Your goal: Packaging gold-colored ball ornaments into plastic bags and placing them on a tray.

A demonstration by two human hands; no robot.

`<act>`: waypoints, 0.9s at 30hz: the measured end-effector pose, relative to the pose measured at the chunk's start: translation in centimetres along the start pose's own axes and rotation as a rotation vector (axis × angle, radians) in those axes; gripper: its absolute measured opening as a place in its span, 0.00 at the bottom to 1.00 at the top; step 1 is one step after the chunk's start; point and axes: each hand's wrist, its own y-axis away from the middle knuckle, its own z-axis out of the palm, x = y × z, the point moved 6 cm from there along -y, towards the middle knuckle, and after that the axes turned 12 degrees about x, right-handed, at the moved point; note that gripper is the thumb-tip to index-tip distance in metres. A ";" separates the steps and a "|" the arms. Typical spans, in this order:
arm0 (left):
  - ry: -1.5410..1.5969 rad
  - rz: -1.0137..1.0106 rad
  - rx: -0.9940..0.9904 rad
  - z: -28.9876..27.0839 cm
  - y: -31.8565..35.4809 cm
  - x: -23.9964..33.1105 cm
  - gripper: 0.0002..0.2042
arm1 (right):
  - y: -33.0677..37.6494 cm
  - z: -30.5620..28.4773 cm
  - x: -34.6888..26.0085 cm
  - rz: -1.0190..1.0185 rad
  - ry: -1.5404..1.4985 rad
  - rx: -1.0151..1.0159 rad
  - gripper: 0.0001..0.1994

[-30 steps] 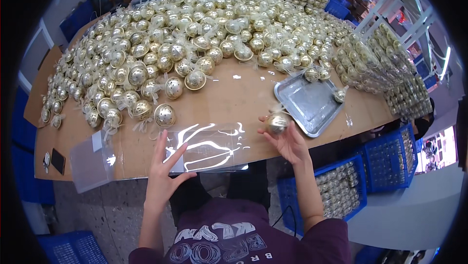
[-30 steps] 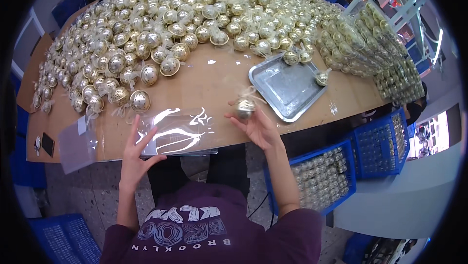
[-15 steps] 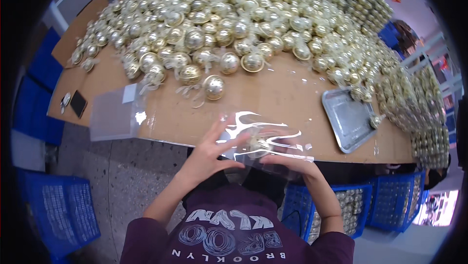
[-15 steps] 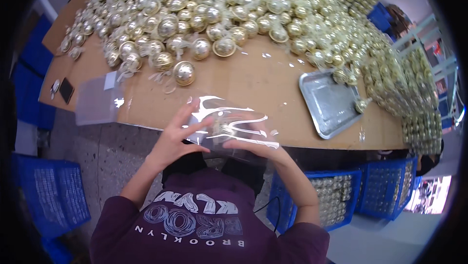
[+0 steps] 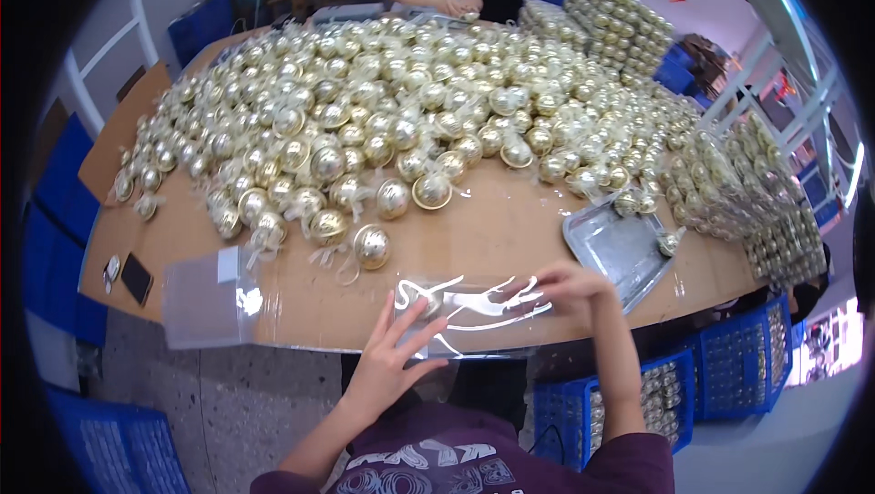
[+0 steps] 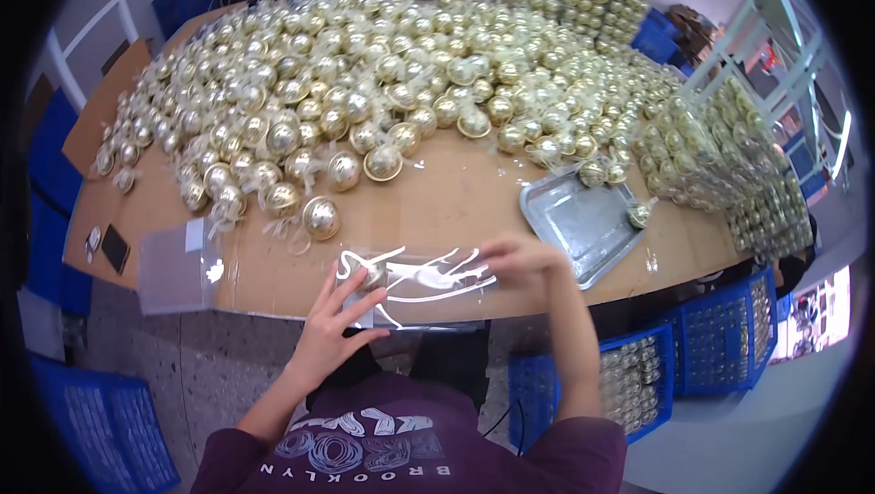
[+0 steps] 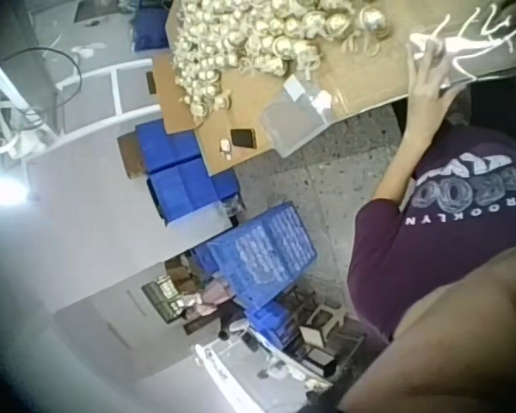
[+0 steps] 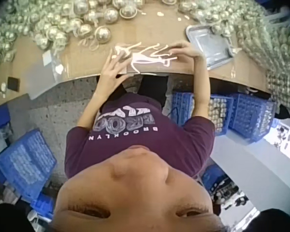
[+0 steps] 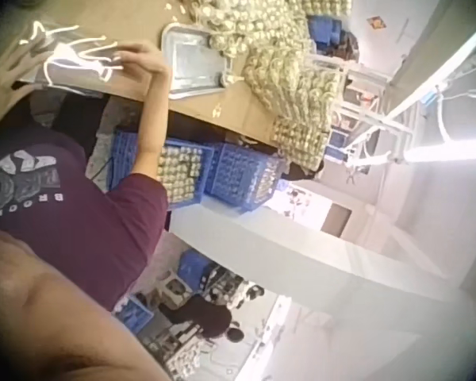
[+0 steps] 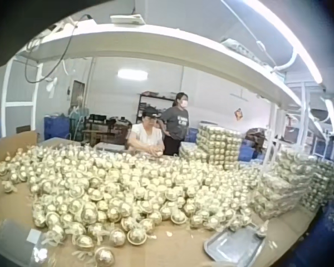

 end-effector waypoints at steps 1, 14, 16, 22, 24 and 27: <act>0.019 0.006 -0.007 0.3 -0.3 0.4 0.28 | -0.2 -4.9 0.0 0.060 0.134 0.156 0.18; 0.018 -0.010 -0.002 0.2 -0.5 0.8 0.29 | -14.0 -11.8 -7.6 -0.405 1.514 0.947 0.35; 0.030 -0.008 -0.009 0.4 -0.5 0.8 0.29 | -12.1 -12.6 -6.7 -0.623 1.089 1.002 0.33; 0.006 -0.005 0.001 0.1 0.0 0.2 0.28 | -3.1 -5.1 -3.9 -0.397 -0.097 0.395 0.29; 0.014 0.001 -0.002 0.1 -0.4 0.4 0.28 | -0.2 -4.2 -1.9 -0.362 -0.205 0.347 0.29; 0.014 -0.010 0.001 0.3 -0.4 0.2 0.29 | 3.7 -3.8 0.8 -0.251 0.156 0.534 0.32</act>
